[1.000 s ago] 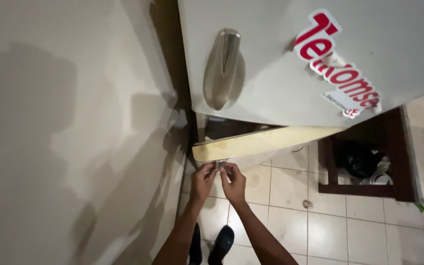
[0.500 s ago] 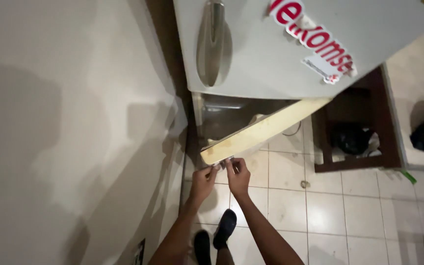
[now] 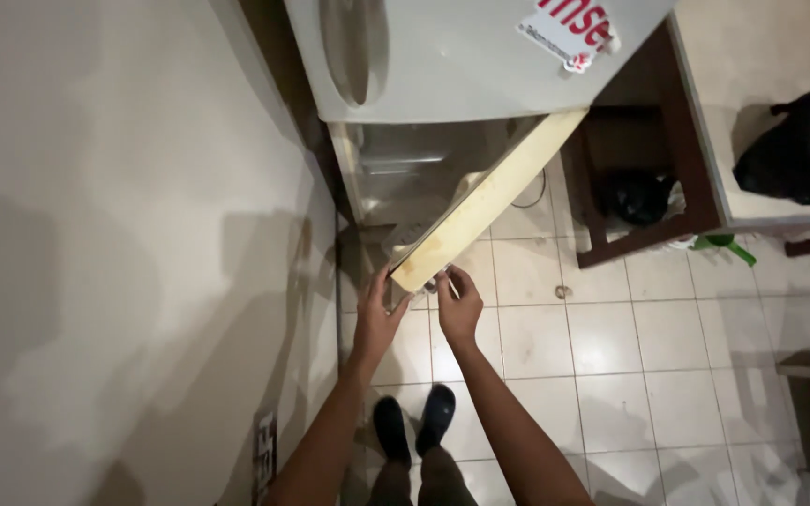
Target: Transfer small bottles of beverage from a holder on a table into the door shelf of a refrigerator.
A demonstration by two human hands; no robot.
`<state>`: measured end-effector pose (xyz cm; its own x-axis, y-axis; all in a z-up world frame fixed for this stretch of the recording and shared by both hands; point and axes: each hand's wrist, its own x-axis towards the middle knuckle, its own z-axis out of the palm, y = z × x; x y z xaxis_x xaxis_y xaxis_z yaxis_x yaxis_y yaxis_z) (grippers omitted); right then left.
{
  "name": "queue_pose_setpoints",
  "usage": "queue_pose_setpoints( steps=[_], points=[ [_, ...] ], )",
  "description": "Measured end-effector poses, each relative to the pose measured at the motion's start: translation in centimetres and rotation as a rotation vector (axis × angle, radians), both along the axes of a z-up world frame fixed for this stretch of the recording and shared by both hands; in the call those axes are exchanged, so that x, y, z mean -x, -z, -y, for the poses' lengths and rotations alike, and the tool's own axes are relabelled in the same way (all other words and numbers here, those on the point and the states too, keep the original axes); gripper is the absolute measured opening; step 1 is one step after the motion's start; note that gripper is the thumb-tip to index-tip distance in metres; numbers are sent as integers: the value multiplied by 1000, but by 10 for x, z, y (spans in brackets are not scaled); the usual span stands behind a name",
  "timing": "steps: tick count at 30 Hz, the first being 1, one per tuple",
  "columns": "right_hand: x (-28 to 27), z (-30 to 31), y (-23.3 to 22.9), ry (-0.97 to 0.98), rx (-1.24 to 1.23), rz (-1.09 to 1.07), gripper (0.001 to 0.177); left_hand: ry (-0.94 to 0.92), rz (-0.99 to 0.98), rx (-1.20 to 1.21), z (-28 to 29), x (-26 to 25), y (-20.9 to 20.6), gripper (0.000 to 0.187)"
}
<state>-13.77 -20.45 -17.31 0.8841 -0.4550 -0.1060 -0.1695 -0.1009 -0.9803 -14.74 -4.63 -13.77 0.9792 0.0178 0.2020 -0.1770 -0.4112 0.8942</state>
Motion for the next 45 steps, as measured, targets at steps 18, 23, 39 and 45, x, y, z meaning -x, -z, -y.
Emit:
queue_pose_setpoints(
  steps=[18,23,39,45],
  points=[
    [86,70,-44,56,-80,66,41,121,-67,160,69,69,-12,43],
    [120,93,-55,80,-105,76,39,203,-26,108,93,84,-24,36],
    [176,169,-56,101,-49,171,43,381,-200,117,178,109,-2,24],
    [183,202,-48,124,-68,182,41,397,-58,-117,211,104,0,29]
  ],
)
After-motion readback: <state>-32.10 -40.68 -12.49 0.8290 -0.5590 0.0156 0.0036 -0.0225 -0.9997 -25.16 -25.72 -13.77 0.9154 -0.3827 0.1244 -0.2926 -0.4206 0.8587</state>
